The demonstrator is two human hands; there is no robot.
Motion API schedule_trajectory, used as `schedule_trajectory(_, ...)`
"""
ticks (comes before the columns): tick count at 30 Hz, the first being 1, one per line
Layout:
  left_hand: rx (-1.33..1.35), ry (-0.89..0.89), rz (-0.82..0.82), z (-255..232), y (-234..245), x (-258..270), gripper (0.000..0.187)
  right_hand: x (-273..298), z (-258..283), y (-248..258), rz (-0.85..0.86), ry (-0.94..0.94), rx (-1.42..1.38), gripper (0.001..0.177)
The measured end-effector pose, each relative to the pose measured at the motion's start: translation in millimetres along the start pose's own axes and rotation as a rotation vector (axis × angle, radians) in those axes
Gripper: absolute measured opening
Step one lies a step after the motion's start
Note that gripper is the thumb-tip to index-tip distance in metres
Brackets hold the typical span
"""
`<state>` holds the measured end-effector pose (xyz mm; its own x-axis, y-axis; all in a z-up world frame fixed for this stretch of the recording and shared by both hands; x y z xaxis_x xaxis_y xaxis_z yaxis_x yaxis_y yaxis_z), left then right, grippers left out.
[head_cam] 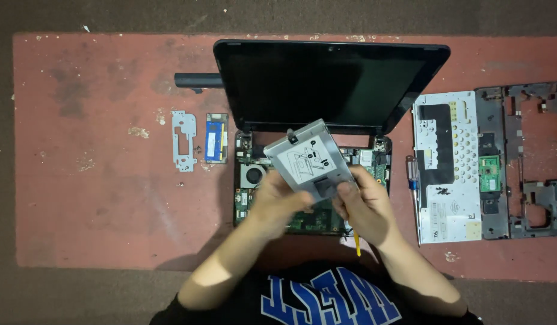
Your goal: Disassembling a laptop by removing the hard drive bracket and unscrewing internal components
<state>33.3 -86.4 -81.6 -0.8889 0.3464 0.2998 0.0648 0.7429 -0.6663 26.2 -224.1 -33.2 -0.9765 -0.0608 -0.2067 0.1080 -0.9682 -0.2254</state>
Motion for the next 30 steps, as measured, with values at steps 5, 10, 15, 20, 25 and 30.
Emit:
schedule_trajectory(5,0.172,0.06,0.055,-4.3,-28.5,-5.4,0.059,-10.4,5.3,0.5,0.127,0.044,-0.002,0.027)
schedule_trajectory(10,0.129,0.073,0.022,-66.8,-33.3,11.0,0.04,-33.4,39.1,25.1,0.043,0.121,-0.025,0.049)
schedule_trajectory(15,0.001,0.168,0.119,-66.1,-14.5,12.9,0.045,-29.0,66.9,55.1,-0.115,0.315,-0.267,0.029)
schedule_trajectory(20,0.007,0.2,0.097,-66.2,-12.9,13.4,0.045,-21.9,68.6,47.9,-0.185,0.358,-0.103,0.027)
schedule_trajectory(25,-0.033,0.197,0.105,-66.7,-12.2,14.3,0.045,-19.2,71.1,37.6,-0.178,0.379,-0.018,0.027)
schedule_trajectory(30,-0.037,0.184,0.063,-62.9,-6.0,14.1,0.046,-14.9,69.3,44.5,-0.273,0.39,0.008,0.032)
Point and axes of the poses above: each hand's wrist, its own x-axis away from the middle knuckle, its own y-axis out of the back of the hand, z = x × y, the point moved 8 cm from there along -x, towards the middle knuckle, and after that the axes turned 15 degrees about y, right-handed, at the moved point
